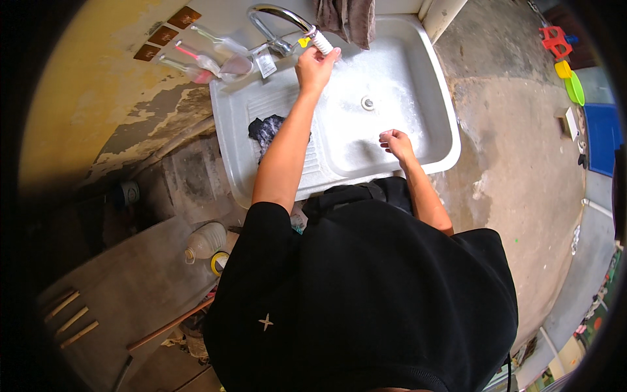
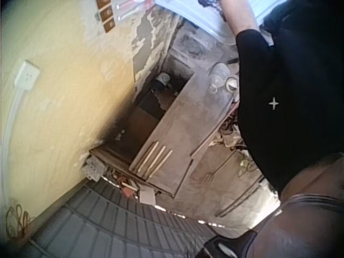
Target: The person washes a black garment by hand in a sink, using a bar of soap to scrub the fabric, rinsing it under a running faucet, and wringing out the water.
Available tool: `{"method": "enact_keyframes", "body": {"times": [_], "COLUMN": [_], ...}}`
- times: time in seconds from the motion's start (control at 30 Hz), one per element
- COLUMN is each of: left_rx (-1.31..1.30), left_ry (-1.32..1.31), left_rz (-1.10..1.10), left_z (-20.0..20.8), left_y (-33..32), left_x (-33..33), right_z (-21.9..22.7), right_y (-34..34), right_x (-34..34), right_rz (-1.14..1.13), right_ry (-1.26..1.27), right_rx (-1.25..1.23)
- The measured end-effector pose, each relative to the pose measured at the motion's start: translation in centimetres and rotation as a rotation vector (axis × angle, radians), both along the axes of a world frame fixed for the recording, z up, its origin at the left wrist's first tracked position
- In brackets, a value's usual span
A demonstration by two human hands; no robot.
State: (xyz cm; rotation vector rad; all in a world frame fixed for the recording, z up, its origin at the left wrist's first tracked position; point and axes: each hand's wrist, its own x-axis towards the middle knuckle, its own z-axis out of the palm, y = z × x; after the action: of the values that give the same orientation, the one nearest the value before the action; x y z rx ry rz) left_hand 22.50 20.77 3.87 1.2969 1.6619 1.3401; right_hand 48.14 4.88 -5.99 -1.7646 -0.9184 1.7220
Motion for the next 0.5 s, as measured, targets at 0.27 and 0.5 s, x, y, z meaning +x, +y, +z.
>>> {"method": "enact_keyframes", "body": {"times": [0.27, 0.5], "left_rx": [-0.024, -0.131], "left_ry": [0.398, 0.391], "left_rz": [0.044, -0.059], "left_z": [1.3, 2.3], "left_y": [-0.8, 0.1], "left_x": [0.4, -0.7], "right_z": [-0.5, -0.8], "right_y": [-0.3, -0.1], "right_x": [0.4, 0.5], "right_rz": [0.0, 0.009], "right_ry": [0.008, 0.003], "right_rx": [-0.016, -0.002]}}
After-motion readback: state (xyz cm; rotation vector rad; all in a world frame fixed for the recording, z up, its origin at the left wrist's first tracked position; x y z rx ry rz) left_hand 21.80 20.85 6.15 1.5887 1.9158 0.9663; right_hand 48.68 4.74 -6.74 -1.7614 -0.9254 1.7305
